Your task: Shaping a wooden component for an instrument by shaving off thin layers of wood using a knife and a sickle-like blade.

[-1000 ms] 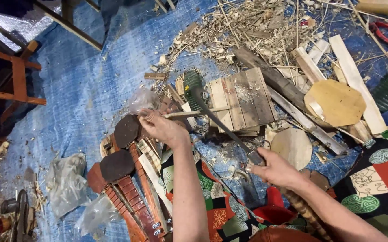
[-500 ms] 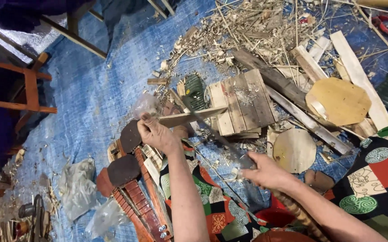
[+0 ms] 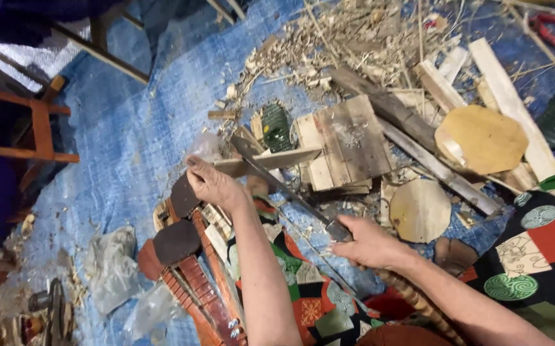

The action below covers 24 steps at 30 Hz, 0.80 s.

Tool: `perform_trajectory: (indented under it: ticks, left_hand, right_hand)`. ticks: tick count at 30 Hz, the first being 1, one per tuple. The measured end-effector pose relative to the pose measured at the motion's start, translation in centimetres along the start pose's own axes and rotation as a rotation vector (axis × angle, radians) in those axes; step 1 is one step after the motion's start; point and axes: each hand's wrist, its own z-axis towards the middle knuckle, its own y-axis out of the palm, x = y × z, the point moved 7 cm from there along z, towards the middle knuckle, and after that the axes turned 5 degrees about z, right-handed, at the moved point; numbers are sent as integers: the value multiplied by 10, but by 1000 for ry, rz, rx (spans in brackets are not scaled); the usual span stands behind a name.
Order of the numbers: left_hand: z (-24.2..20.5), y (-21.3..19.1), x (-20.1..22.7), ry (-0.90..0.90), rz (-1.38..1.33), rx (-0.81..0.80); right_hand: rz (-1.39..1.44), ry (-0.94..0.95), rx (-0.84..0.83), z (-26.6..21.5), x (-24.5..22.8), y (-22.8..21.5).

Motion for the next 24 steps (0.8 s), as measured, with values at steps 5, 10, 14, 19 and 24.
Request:
perform_trajectory:
  ticks: [5, 10, 14, 19, 24]
  left_hand:
    - [-6, -4, 18, -8, -13, 43]
    - [2, -1, -4, 60, 86, -15]
    - [-5, -4, 20, 71, 92, -14]
    - [-7, -1, 41, 34, 86, -13]
    - [-31, 22, 51, 73, -292, -223]
  right_hand:
    - [28, -32, 110, 57, 38, -43]
    - [15, -38, 106, 33, 26, -26]
    - [52, -17, 50, 17, 8, -6]
    - [129, -51, 202, 61, 36, -54]
    - [153, -18, 192, 68, 46, -52]
